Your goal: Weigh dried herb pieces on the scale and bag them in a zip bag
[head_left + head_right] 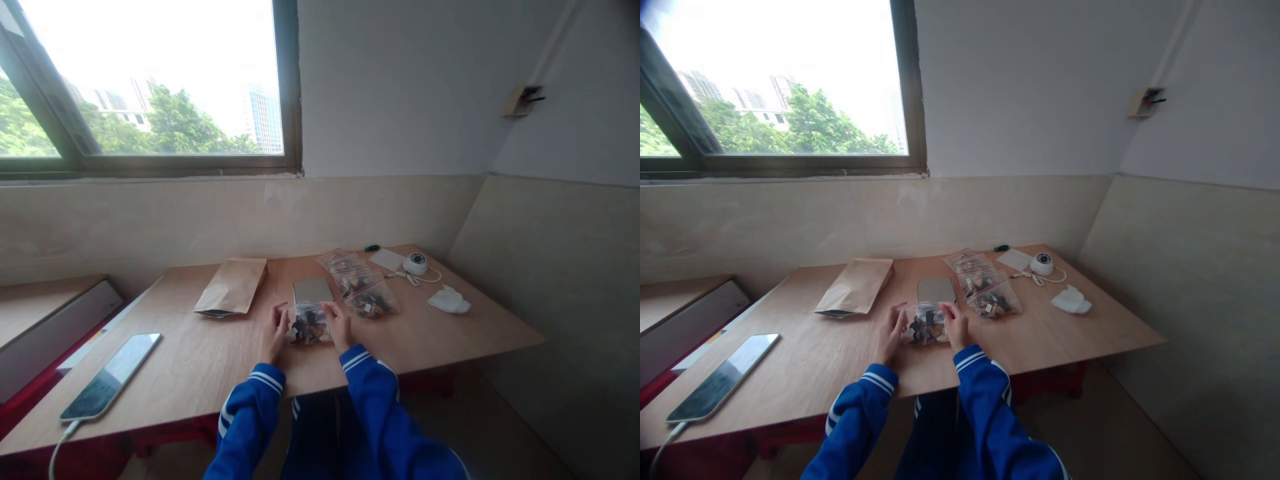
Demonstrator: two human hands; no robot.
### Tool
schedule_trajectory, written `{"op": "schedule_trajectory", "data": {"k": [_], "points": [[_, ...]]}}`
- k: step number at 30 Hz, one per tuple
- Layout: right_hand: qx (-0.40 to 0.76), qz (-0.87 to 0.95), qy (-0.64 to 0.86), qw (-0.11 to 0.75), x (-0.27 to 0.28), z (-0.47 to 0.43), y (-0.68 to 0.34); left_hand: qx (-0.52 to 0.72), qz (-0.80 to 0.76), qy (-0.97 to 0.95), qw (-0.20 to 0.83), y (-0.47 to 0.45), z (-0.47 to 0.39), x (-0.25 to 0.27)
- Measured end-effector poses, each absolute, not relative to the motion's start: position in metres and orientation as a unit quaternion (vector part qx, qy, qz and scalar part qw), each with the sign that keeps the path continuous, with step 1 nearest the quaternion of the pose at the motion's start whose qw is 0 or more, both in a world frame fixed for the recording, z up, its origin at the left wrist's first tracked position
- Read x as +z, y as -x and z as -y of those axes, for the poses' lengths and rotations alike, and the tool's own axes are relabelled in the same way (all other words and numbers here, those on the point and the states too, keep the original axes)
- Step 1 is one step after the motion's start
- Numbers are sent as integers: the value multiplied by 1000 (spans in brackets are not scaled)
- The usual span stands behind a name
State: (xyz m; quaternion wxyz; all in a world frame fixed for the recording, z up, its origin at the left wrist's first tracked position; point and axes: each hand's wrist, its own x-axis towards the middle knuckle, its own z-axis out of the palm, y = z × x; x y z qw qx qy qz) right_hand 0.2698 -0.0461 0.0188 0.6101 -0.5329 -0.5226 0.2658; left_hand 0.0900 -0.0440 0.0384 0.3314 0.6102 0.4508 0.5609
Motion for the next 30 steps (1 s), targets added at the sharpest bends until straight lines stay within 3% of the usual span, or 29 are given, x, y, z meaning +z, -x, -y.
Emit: {"op": "schedule_trajectory", "data": {"k": [11, 20, 30], "points": [[261, 503, 553, 611, 0, 36, -276, 585, -496, -579, 277, -88, 43, 36], [205, 461, 595, 626, 3, 44, -280, 571, -471, -558, 375, -91, 44, 37], [264, 393, 561, 679, 1, 42, -288, 565, -441, -583, 381, -88, 41, 31]]}}
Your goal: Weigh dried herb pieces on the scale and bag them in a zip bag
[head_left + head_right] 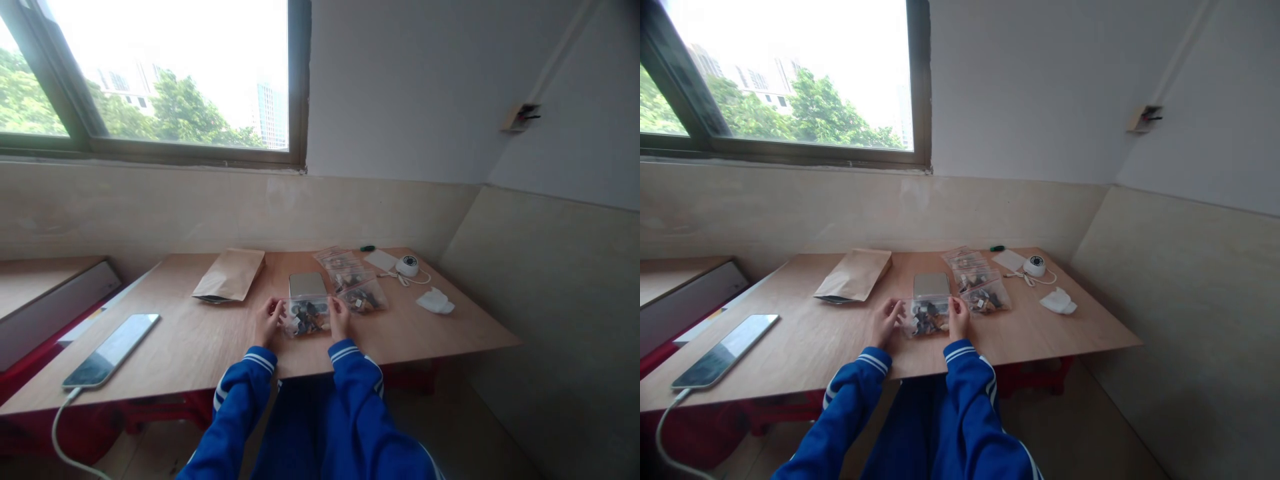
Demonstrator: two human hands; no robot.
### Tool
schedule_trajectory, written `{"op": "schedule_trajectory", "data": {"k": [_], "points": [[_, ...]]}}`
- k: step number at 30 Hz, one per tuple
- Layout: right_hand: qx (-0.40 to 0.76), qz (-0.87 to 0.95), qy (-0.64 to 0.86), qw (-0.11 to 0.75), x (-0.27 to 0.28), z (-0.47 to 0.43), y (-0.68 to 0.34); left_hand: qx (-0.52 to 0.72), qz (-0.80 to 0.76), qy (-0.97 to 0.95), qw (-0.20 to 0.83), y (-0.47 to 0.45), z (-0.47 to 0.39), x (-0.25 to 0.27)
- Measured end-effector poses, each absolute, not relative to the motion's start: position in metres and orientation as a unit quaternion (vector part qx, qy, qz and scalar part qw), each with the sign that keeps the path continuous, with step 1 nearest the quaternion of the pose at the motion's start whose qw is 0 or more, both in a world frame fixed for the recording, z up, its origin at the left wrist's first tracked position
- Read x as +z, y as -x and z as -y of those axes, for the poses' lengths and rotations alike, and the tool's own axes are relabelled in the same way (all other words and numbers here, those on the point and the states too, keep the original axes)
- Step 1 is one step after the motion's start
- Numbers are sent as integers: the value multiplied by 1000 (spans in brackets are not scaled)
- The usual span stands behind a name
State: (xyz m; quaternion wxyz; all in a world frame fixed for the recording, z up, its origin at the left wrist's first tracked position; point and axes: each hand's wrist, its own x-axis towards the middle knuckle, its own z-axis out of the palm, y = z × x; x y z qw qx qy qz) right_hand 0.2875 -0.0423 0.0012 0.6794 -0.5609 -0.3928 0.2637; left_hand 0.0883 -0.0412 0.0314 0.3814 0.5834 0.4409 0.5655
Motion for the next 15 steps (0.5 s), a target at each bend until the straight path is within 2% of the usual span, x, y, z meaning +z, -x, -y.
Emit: {"op": "schedule_trajectory", "data": {"k": [15], "points": [[288, 370, 529, 707, -1, 42, -291, 545, -450, -603, 370, -89, 37, 30]]}}
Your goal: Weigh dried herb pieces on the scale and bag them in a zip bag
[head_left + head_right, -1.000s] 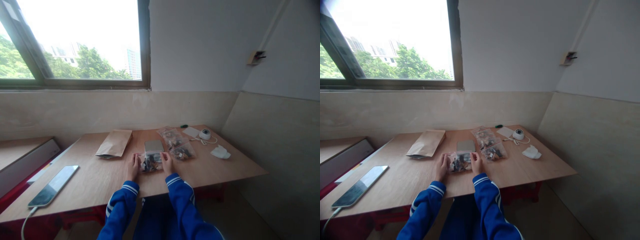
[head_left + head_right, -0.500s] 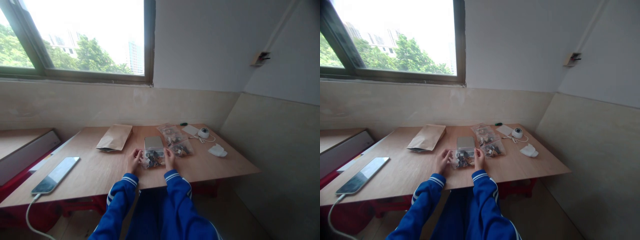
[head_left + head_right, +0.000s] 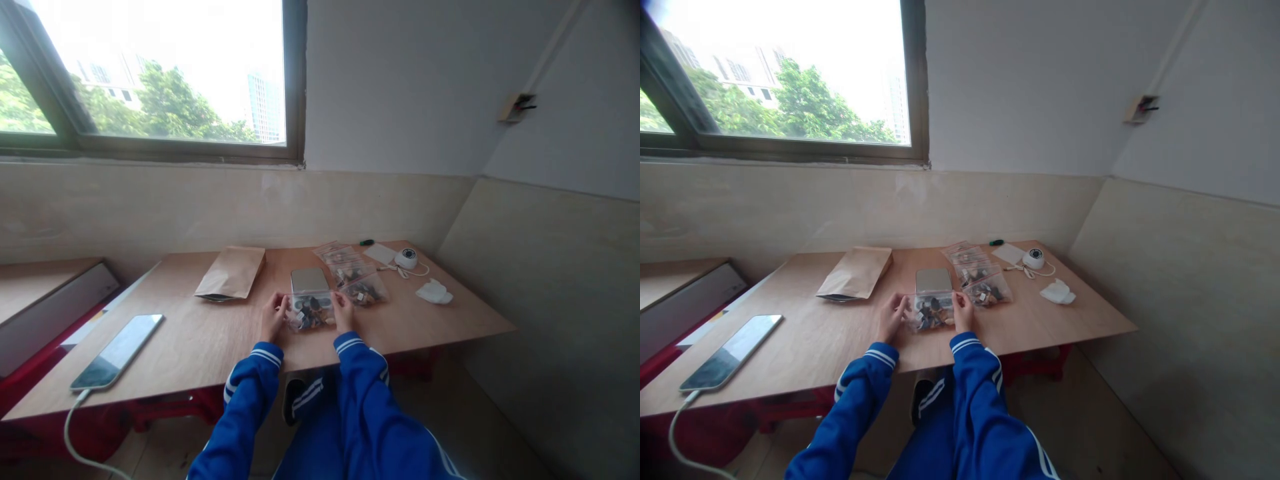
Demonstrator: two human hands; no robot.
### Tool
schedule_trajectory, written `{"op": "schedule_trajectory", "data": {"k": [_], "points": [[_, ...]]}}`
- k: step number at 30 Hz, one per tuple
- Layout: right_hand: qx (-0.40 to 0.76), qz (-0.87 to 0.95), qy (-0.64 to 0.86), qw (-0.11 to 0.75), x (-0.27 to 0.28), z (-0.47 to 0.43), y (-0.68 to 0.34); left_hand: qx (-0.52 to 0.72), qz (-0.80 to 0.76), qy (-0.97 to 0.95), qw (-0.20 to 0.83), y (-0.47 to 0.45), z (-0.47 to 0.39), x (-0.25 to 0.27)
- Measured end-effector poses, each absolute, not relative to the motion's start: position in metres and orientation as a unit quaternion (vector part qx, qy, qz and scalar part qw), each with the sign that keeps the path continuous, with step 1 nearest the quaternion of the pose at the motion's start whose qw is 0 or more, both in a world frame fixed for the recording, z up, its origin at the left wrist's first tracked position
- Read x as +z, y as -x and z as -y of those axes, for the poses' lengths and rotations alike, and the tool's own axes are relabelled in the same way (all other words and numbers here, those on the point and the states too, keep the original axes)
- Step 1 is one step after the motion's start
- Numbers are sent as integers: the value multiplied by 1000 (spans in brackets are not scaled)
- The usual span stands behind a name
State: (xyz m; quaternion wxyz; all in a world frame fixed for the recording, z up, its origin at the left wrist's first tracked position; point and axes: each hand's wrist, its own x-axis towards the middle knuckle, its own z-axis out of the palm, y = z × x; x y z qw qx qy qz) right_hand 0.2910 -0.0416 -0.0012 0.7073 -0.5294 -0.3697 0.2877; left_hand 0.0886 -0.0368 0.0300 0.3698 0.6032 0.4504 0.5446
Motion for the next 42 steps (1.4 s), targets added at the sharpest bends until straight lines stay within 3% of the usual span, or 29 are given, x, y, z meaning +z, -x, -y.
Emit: {"op": "schedule_trajectory", "data": {"k": [42], "points": [[314, 412, 545, 659, 9, 51, -290, 530, -481, -604, 351, -90, 38, 30]]}}
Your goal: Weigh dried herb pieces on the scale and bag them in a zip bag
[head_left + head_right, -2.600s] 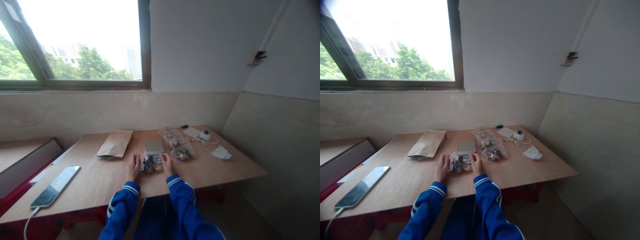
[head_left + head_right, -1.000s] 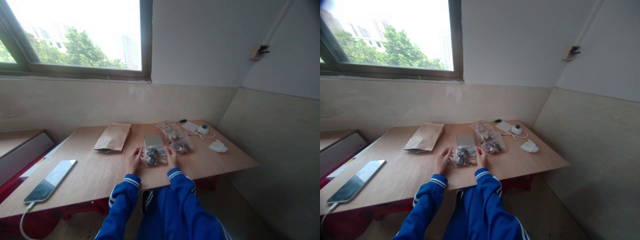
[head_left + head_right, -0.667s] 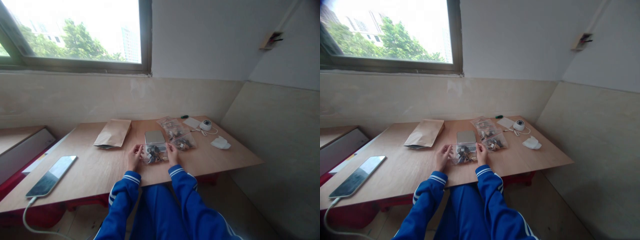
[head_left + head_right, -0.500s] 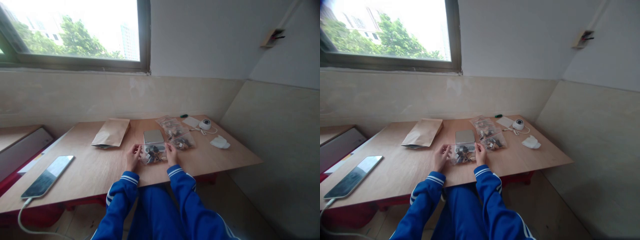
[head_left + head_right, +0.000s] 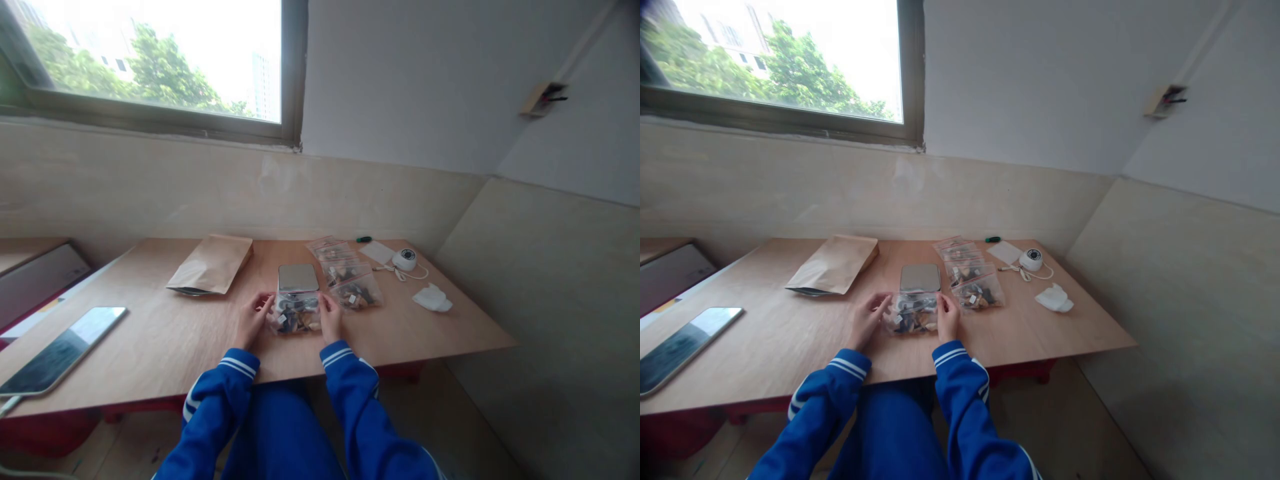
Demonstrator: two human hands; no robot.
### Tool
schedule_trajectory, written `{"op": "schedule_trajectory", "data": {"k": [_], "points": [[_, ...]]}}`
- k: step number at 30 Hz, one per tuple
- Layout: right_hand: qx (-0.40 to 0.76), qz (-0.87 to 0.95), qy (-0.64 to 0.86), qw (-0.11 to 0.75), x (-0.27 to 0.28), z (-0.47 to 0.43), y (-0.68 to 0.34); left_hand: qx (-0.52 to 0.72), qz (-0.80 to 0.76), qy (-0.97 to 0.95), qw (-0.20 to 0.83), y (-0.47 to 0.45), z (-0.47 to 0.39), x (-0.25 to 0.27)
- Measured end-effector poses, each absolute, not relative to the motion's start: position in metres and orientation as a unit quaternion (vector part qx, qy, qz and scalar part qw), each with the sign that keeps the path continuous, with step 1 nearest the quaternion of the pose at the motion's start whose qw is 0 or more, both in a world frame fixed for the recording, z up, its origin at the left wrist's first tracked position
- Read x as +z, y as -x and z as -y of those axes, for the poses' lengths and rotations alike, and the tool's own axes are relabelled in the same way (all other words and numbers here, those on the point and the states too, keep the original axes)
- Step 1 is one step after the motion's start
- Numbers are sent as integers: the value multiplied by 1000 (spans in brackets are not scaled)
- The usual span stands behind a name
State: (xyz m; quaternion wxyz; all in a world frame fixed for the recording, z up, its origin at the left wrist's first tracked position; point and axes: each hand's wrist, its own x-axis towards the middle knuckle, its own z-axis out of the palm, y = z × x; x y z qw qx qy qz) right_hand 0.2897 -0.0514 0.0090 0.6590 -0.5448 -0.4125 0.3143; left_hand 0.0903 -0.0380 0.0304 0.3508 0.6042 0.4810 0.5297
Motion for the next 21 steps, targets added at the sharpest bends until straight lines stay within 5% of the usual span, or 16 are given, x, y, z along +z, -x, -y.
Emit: {"op": "schedule_trajectory", "data": {"k": [21], "points": [[289, 413, 564, 654, 2, 50, -288, 523, -490, -625, 310, -92, 42, 32]]}}
